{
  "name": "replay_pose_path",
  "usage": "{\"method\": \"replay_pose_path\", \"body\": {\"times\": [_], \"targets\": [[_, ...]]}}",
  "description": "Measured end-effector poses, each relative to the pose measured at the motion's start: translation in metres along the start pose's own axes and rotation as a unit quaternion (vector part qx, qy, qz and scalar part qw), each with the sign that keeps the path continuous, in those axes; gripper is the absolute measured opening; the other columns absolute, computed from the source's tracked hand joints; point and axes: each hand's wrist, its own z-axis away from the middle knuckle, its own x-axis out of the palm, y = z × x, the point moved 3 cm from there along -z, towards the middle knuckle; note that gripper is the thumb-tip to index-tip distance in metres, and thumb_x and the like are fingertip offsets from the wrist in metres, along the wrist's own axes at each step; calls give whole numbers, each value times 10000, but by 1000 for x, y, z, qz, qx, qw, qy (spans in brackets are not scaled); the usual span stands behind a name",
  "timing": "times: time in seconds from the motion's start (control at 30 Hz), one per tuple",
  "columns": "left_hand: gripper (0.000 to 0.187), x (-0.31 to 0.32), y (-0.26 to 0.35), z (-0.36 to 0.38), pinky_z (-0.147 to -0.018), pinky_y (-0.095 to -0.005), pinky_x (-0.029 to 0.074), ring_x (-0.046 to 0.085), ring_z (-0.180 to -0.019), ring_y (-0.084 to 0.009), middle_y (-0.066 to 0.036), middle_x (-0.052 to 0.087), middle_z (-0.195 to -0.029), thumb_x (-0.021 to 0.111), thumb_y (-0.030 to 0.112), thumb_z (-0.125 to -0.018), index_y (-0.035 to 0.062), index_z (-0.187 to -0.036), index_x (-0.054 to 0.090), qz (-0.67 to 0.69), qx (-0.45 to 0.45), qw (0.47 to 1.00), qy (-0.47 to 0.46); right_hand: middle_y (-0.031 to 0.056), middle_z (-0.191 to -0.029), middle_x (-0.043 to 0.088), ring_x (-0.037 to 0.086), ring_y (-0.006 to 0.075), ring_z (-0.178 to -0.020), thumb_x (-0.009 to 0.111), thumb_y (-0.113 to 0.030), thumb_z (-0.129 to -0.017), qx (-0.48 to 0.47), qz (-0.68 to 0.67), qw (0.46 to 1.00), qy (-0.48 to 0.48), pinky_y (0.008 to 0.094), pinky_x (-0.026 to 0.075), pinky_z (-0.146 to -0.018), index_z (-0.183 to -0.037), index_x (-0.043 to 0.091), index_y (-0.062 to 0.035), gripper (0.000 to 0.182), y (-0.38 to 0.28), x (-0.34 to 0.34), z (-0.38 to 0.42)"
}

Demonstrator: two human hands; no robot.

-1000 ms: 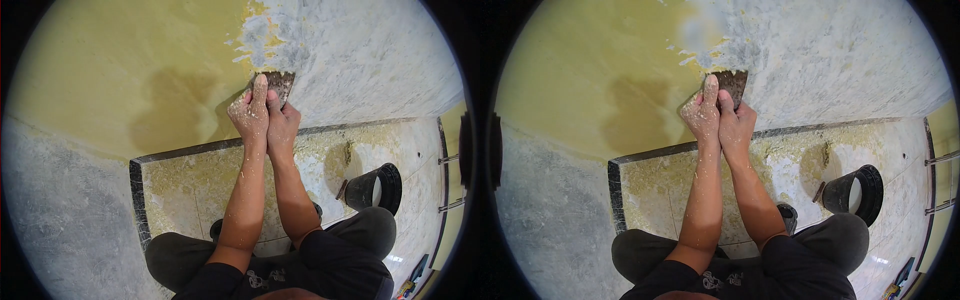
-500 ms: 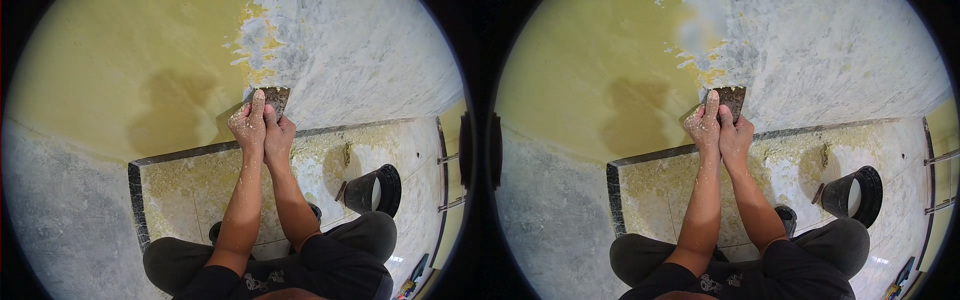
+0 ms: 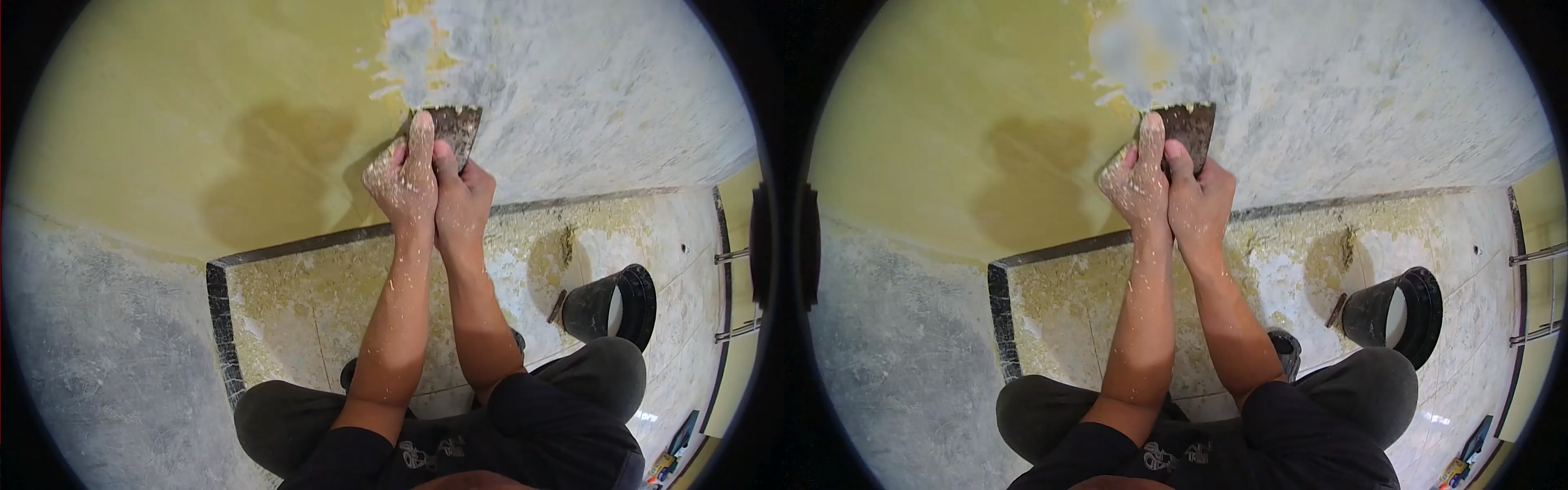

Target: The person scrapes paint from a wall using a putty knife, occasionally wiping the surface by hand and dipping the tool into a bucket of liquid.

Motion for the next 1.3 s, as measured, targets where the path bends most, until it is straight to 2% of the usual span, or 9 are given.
{"method": "replay_pose_path", "body": {"times": [0.1, 0.2, 0.3, 0.57, 0.8, 0.93, 1.1, 1.2, 1.3], "targets": [[457, -2, 4, 2, -494, -272, 348, 378, -563, -62, 19, 471, -538, 700, 309, -895, -34, -628, 558, -15, 1, 1000, -6, -5, -646, 592, 466, 61, -628, 652, -313, -927, 26, -68, 997, -6, 262, 405, -544, -739, 644, 35, 395, 14, 5, 4], [302, -10, -23, 7, -515, -228, 370, 460, -606, -44, 37, 591, -679, 718, 253, -887, -13, -750, 680, 92, -55, 994, 12, -1, -726, 631, 497, 61, -665, 635, -290, -943, 38, -107, 993, -25, 245, 422, -583, -810, 657, 34, 352, 29, 5, 10], [279, -14, -30, 7, -526, -225, 401, 495, -622, -49, 19, 624, -719, 707, 241, -895, -23, -804, 702, 22, -34, 999, -9, 16, -793, 655, 521, 70, -696, 616, -270, -955, 41, -134, 990, -34, 238, 437, -619, -884, 657, 35, 316, 33, 4, 14], [323, -10, -27, 6, -537, -234, 413, 490, -596, -56, 12, 601, -663, 723, 250, -881, -22, -717, 668, 64, -68, 996, -6, 20, -780, 651, 533, 79, -695, 598, -267, -965, 23, -109, 993, -38, 252, 446, -625, -900, 651, 24, 302, 31, 3, 11], [368, -7, -21, 7, -519, -251, 385, 447, -580, -54, 19, 563, -603, 754, 264, -853, -28, -660, 639, 0, -50, 998, 25, 63, -747, 666, 558, 104, -684, 616, -274, -945, -30, -22, 999, -2, 282, 465, -637, -899, 652, 26, 306, 28, -2, 9], [392, -3, -18, 7, -516, -261, 368, 408, -578, -52, 29, 536, -571, 751, 247, -856, -42, -632, 611, 31, -53, 997, 52, 72, -737, 670, 563, 109, -680, 615, -267, -944, -10, -38, 999, -8, 290, 468, -638, -889, 653, 27, 301, 25, -1, 8], [403, -1, 3, 0, -501, -257, 366, 428, -561, -55, 19, 547, -574, 771, 272, -835, -24, -617, 606, 11, -32, 998, 46, 67, -730, 664, 547, 102, -675, 615, -263, -942, -55, -17, 998, -14, 288, 463, -631, -878, 651, 27, 299, 1, 4, 1], [403, -1, 2, -1, -484, -253, 359, 444, -541, -57, 9, 565, -581, 789, 295, -816, -10, -614, 619, 31, -34, 997, 55, 68, -724, 661, 540, 101, -673, 619, -280, -938, -33, -38, 999, -14, 289, 460, -629, -872, 648, 30, 318, -10, 5, 3], [411, -4, -7, 4, -481, -251, 353, 441, -541, -58, 7, 565, -581, 785, 298, -819, -11, -610, 614, 24, -34, 998, 57, 71, -724, 661, 541, 104, -674, 623, -298, -934, -26, -34, 999, -12, 293, 460, -628, -863, 647, 32, 338, 11, 3, 4]]}}
